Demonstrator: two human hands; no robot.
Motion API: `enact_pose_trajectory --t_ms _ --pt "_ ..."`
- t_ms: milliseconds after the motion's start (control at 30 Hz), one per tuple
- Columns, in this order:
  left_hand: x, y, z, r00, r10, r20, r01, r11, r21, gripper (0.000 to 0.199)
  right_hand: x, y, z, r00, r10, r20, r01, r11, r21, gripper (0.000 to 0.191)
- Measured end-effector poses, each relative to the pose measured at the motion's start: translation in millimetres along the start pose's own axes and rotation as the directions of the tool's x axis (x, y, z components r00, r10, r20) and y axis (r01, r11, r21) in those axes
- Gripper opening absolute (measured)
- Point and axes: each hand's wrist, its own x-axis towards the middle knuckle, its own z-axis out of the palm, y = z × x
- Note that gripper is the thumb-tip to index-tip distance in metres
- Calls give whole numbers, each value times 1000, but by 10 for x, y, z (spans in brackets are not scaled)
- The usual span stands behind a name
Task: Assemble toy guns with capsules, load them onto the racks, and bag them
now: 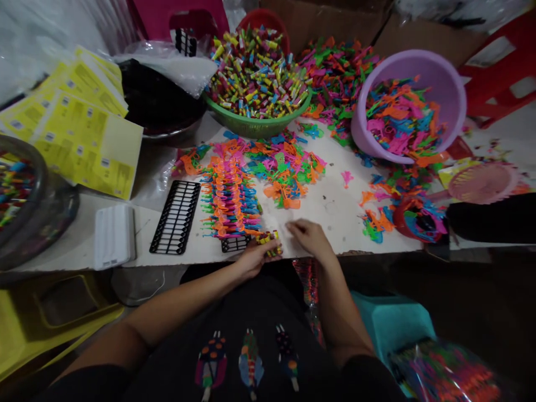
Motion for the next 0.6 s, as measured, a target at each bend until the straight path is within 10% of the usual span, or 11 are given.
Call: enact_pose_trajectory --t_ms 100,233,367,600 --pt "-35 8 27 1000 1 -22 0 999 55 27 387 190 1 946 42 -322 -114 971 -209 28" --pt "-74 7 -6 998 70 -6 -68 983 168 31 608 283 146 936 93 -339 -205 928 -310 29" --pt "-47 -23 -61 996 89 1 -86 958 273 34 319 213 238 940 235 -245 -213 970 114 35" --pt "13 -42 -38 981 149 125 -186 904 386 26 -366 84 327 943 324 73 -284 672 684 31"
